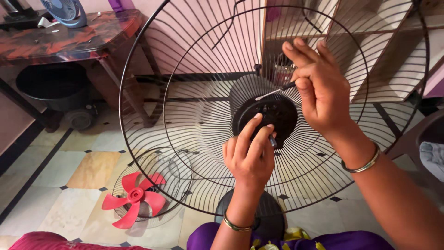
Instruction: The person uses a screwdriver to tighten a screw on the central hub of a standing electric fan. They repeatedly adjust the screw and test the fan head by hand, keeping the fan blades off to the side.
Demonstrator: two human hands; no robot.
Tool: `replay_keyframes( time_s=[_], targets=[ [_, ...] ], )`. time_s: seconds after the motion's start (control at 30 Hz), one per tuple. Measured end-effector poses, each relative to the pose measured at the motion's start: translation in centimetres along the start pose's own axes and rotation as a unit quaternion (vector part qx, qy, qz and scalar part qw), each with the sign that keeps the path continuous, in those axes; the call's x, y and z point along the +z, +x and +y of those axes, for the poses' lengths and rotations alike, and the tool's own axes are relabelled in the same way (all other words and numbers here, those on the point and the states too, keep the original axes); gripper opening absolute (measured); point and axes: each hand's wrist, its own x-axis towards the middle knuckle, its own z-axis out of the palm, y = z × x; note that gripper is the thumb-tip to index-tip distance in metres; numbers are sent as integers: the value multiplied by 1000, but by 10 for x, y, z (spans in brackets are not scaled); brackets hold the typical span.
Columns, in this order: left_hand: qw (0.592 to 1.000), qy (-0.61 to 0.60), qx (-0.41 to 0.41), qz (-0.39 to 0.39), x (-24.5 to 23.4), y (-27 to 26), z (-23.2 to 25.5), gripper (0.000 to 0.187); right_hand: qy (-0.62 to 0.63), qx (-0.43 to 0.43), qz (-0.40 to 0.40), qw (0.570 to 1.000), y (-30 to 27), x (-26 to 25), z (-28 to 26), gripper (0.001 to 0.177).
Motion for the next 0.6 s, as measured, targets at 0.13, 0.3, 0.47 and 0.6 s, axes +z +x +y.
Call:
replay_keyframes(
  time_s=[0.13, 0.3, 0.47, 0.6],
  targets=[
    [1000, -2, 13, 1, 0, 3, -3, 28, -8, 6, 7, 1000, -4, 1, 1, 24],
    [1000, -21, 22, 1, 1, 6, -5, 23, -10, 9, 26, 1000, -8, 3, 1, 26],
    [999, -1, 35, -1, 1, 4, -5, 18, 38, -22, 72, 996, -11, 1, -3, 23],
    [1000, 9, 22, -12, 1, 0, -5, 22, 57, -2, 111, 992, -24, -5, -13, 16]
  ],
)
